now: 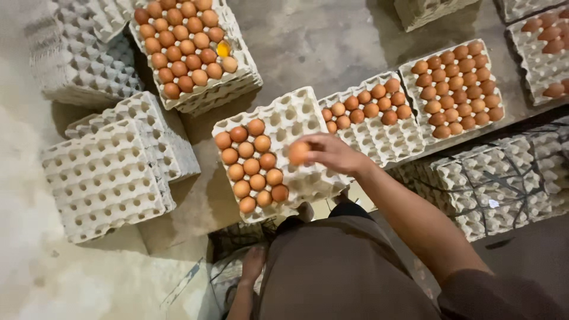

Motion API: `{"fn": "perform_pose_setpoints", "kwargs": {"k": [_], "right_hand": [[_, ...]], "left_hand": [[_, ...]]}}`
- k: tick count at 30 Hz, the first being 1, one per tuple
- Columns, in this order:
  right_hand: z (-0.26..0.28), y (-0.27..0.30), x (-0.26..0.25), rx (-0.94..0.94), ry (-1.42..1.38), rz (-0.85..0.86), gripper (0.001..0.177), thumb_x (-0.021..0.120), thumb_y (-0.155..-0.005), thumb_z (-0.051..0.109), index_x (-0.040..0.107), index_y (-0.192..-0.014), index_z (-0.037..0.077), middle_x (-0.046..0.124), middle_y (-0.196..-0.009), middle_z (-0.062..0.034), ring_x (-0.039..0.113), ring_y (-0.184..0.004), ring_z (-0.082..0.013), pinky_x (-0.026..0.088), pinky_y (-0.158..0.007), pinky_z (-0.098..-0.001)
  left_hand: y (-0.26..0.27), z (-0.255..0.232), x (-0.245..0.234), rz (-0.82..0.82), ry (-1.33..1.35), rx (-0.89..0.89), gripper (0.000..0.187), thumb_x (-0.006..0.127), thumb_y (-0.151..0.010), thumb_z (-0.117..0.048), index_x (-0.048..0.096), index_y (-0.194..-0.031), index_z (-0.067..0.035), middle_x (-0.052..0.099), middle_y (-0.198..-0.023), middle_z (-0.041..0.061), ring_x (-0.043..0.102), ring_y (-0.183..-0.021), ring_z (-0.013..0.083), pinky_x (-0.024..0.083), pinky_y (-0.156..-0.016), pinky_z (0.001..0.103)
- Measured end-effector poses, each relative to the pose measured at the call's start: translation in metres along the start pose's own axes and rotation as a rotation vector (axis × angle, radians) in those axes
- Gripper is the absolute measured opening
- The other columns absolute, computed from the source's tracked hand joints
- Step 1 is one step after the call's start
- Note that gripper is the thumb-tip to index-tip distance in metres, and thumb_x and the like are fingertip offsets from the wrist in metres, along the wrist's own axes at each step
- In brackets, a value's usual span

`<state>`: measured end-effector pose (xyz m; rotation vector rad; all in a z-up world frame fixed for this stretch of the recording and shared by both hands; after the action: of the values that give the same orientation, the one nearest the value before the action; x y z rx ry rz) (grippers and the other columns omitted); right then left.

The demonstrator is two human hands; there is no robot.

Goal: The person picks up brown eggs from a full tray and places them into an empty egg tray. They continue transferring eggs one by one until the second tray is filled.

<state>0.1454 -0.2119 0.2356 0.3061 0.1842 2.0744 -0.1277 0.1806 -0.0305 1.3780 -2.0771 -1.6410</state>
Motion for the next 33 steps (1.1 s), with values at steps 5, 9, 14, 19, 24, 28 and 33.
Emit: {"fn": "perform_pose_setpoints", "kwargs": {"k": [5,9,14,19,24,28,33], "right_hand": [[-0.026,0.052,-0.022,-0.278,-0.709,0.134,0.063,0.087,-0.092,0.041,0.063,-0.133,-0.002,0.069,-0.126,-0.0155,0.068,-0.115,-0.0266,0.055,-0.101,-0.0391],[-0.013,0.081,-0.061,-0.233,-0.255,-0.095,0.039,0.082,-0.09,0.027,0.067,-0.123,0.013,0.07,-0.118,-0.0057,0.07,-0.102,-0.0173,0.061,-0.087,-0.0294],[-0.092,0.104,-0.158,0.051,0.325,-0.654,0.041,0.08,-0.085,0.025,0.067,-0.121,0.008,0.068,-0.108,-0.0046,0.064,-0.082,-0.0123,0.055,-0.074,-0.0256],[-0.194,0.095,-0.236,0.014,0.84,-0.751,0.045,0.088,-0.08,0.028,0.067,-0.114,0.007,0.07,-0.104,-0.0116,0.066,-0.091,-0.0299,0.048,-0.078,-0.0413],[-0.215,0.083,-0.243,-0.087,1.285,-0.707,0.049,0.085,-0.08,0.048,0.069,-0.112,0.014,0.059,-0.121,-0.0051,0.053,-0.114,-0.0311,0.039,-0.079,-0.0468],[-0.227,0.084,-0.245,-0.045,1.196,-0.66,0.05,0.085,-0.079,0.046,0.069,-0.116,0.018,0.058,-0.127,-0.0036,0.051,-0.122,-0.0307,0.039,-0.085,-0.0476],[-0.214,0.088,-0.236,-0.21,1.376,-0.731,0.044,0.085,-0.081,0.051,0.071,-0.112,0.022,0.057,-0.122,-0.0055,0.051,-0.126,-0.0335,0.036,-0.101,-0.0554]], "left_hand": [[0.002,-0.049,0.003,0.107,0.135,-0.19,0.036,0.047,-0.101,-0.039,0.036,-0.121,-0.011,0.038,-0.123,0.008,0.033,-0.113,0.0258,0.028,-0.098,0.046],[-0.014,-0.062,0.02,0.128,-0.1,-0.19,0.073,0.045,-0.101,-0.058,0.043,-0.155,-0.009,0.04,-0.162,0.011,0.04,-0.149,0.0318,0.034,-0.125,0.051],[-0.009,-0.075,0.035,0.081,-0.126,-0.169,0.061,0.045,-0.099,-0.059,0.051,-0.133,-0.009,0.051,-0.136,0.01,0.049,-0.132,0.0317,0.031,-0.113,0.047],[0.006,-0.103,0.062,0.08,0.064,-0.192,0.048,0.052,-0.103,-0.04,0.064,-0.14,-0.012,0.072,-0.132,0.013,0.068,-0.122,0.031,0.051,-0.097,0.042],[0.012,-0.111,0.096,0.057,0.051,-0.186,0.045,0.049,-0.102,-0.039,0.064,-0.141,-0.021,0.07,-0.138,0.004,0.064,-0.13,0.0247,0.05,-0.105,0.041],[0.015,-0.114,0.109,0.027,0.051,-0.144,0.042,0.048,-0.101,-0.041,0.067,-0.132,-0.02,0.074,-0.133,0.003,0.07,-0.123,0.0212,0.049,-0.098,0.034],[0.018,-0.125,0.115,-0.006,0.138,-0.108,0.041,0.053,-0.101,-0.032,0.067,-0.135,-0.012,0.072,-0.132,0.008,0.067,-0.126,0.0216,0.051,-0.103,0.037]]}}
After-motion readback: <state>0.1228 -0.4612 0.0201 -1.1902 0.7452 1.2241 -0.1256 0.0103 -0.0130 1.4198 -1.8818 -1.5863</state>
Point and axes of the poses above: each hand's wrist, its own y-axis away from the middle knuckle, its own x-axis out of the palm, z = x × y, the point moved 3 cm from there along -y, towards the middle knuckle
